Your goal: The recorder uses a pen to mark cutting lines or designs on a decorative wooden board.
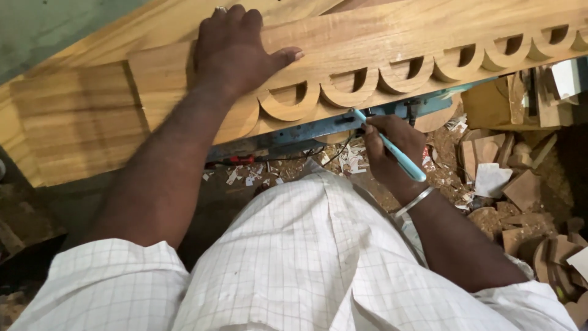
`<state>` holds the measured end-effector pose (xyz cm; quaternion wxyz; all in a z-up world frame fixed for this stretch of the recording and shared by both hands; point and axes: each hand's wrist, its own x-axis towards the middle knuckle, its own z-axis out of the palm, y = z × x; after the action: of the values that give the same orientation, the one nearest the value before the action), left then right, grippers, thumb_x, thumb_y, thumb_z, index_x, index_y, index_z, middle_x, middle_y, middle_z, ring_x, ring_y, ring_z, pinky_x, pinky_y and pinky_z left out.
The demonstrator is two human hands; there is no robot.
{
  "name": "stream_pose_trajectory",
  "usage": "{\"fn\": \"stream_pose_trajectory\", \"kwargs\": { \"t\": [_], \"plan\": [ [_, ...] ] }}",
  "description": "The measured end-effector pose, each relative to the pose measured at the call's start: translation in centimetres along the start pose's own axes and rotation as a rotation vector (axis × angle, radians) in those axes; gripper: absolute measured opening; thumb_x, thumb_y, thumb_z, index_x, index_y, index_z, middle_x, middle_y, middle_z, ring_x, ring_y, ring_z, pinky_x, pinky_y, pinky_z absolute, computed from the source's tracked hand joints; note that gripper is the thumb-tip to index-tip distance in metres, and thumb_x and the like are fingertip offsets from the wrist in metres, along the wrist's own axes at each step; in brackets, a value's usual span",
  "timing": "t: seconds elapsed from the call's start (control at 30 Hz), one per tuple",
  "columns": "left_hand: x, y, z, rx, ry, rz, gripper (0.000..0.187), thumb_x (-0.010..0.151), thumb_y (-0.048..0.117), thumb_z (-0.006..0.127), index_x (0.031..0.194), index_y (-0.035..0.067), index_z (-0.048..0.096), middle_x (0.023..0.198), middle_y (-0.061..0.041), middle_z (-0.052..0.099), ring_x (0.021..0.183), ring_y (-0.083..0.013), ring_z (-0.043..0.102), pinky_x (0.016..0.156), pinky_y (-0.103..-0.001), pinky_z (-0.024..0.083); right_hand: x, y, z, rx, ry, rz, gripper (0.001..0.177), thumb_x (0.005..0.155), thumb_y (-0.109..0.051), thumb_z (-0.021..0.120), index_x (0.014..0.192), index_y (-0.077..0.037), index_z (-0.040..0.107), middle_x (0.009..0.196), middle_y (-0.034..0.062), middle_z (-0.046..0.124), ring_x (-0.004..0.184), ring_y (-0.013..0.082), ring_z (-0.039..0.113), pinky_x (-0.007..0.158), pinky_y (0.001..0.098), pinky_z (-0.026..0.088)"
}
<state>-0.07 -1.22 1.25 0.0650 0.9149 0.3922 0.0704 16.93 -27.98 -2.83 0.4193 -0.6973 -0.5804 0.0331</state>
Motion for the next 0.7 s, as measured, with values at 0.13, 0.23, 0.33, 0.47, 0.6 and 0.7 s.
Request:
{"fn": "stream_pose_trajectory", "kwargs": {
  "t": [0.13, 0.23, 0.33, 0.47, 0.6, 0.7],
  "plan": [
    [-0.1, 0.1, -0.5, -0.013, -0.01, -0.002, 0.089, 0.085, 0.082, 0.072, 0.119, 0.0, 0.066, 0.119, -0.017, 0.062, 0.115, -0.0358, 0.055, 0.097, -0.05, 0.043, 0.4, 1.3, 0.1, 0.03, 0.022, -0.022, 0.009, 0.101, -0.003, 0.064, 0.101, 0.002, 0.071, 0.082, 0.0167, 0.071, 0.068, 0.0228, 0.07, 0.061, 0.0351, 0.055],
    [-0.1, 0.1, -0.4, -0.018, -0.009, -0.003, 0.088, 0.085, 0.081, 0.072, 0.119, 0.0, 0.066, 0.118, -0.017, 0.063, 0.115, -0.0355, 0.055, 0.097, -0.05, 0.043, 0.1, 5.5, 0.5, 0.22, 0.09, 0.0, 0.011, 0.106, -0.007, 0.065, 0.101, 0.0, 0.071, 0.085, 0.0117, 0.077, 0.073, 0.0167, 0.078, 0.06, 0.0267, 0.062],
    [-0.1, 0.4, -0.7, -0.006, -0.013, -0.011, 0.089, 0.084, 0.081, 0.074, 0.118, -0.001, 0.067, 0.117, -0.018, 0.062, 0.113, -0.0366, 0.054, 0.095, -0.05, 0.042, 1.5, 5.1, -1.3, 0.182, 0.093, 0.128, 0.015, 0.111, -0.009, 0.062, 0.111, 0.004, 0.068, 0.092, 0.0122, 0.077, 0.082, 0.0161, 0.079, 0.068, 0.0262, 0.063],
    [-0.3, 0.4, -0.9, -0.031, -0.022, -0.029, 0.087, 0.085, 0.079, 0.074, 0.12, -0.001, 0.067, 0.118, -0.016, 0.062, 0.116, -0.0357, 0.054, 0.099, -0.05, 0.042, 2.4, 5.1, -1.1, 0.217, 0.039, 0.188, 0.017, 0.111, -0.009, 0.061, 0.115, 0.007, 0.068, 0.096, 0.0155, 0.077, 0.085, 0.017, 0.079, 0.071, 0.0273, 0.063],
    [-0.3, 0.3, -0.5, -0.021, 0.002, -0.025, 0.088, 0.085, 0.08, 0.073, 0.12, -0.001, 0.067, 0.118, -0.016, 0.062, 0.116, -0.0348, 0.054, 0.099, -0.05, 0.042, 2.3, 4.8, -0.8, 0.222, 0.056, 0.108, 0.017, 0.111, -0.008, 0.061, 0.115, 0.007, 0.067, 0.096, 0.0158, 0.077, 0.085, 0.0181, 0.079, 0.069, 0.0278, 0.062],
    [-0.2, 0.3, -0.4, -0.011, 0.003, -0.03, 0.09, 0.084, 0.081, 0.073, 0.121, -0.001, 0.067, 0.119, -0.016, 0.062, 0.116, -0.0352, 0.054, 0.099, -0.05, 0.042, 1.1, 5.5, -0.8, 0.27, 0.059, 0.161, 0.017, 0.11, -0.009, 0.06, 0.11, 0.006, 0.068, 0.093, 0.0151, 0.077, 0.079, 0.0181, 0.078, 0.066, 0.0276, 0.063]
  ]
}}
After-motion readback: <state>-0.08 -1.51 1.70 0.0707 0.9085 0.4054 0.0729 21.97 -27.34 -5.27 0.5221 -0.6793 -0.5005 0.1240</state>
